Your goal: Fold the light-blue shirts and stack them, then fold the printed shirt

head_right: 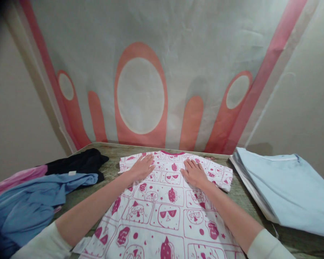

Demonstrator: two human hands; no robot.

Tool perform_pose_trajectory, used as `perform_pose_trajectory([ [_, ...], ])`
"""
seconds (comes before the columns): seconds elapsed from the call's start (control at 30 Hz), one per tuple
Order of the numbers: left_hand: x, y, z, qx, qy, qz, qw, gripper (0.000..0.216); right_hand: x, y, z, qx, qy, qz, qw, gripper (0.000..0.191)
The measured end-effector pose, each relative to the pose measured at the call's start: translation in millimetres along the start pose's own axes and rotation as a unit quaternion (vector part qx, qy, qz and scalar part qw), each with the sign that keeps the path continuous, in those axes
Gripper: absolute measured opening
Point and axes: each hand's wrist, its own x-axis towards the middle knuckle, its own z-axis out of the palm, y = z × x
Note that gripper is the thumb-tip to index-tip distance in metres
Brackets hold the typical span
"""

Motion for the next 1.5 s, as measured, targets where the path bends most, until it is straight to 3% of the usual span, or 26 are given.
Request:
perform_pose_trajectory([
  [0.1,-30,19,2,-0.021,-0.013,0.044,0.999,0.062,-21,-16,-4,0.002,0.012,-0.025,1.0,0.062],
  [0.23,-47,14,7,-0.029,-0.007,0.038,0.999,0.065,-59,-26,-11,0.034,-0.024,-0.134,0.99,0.062],
  [0.3,-46,8,10,-0.028,-0.007,0.034,0.999,0.066,-72,-14,-15,0.024,-0.024,-0.12,0.992,0.063],
  [0.4,-42,6,11,-0.023,-0.004,0.038,0.999,0.066,-82,25,-21,-0.013,-0.012,-0.029,0.999,0.063],
  [0.53,-38,3,9,-0.019,-0.004,0.045,0.999,0.065,-88,81,-29,-0.03,-0.016,0.074,0.997,0.059],
  [0.63,-32,3,6,-0.012,-0.027,0.029,0.999,0.065,-90,102,-34,0.006,0.008,0.098,0.995,0.056],
  [0.77,-24,23,1,-0.001,-0.038,0.001,0.999,0.064,-90,102,-31,0.04,0.072,0.016,0.997,0.055],
  [0.87,-24,50,-2,-0.015,-0.028,0.053,0.998,0.062,-91,98,-19,0.054,0.073,-0.038,0.995,0.048],
  [0.97,-27,69,-2,-0.034,-0.029,0.081,0.996,0.063,-92,104,-7,0.061,0.061,-0.044,0.995,0.044],
  [1.2,-30,68,2,-0.038,-0.001,0.085,0.996,0.061,-91,121,0,0.062,0.11,-0.047,0.991,0.039],
  [1.5,-29,70,3,-0.043,-0.003,0.083,0.996,0.06,-88,121,-13,0.016,0.167,-0.017,0.986,0.032],
])
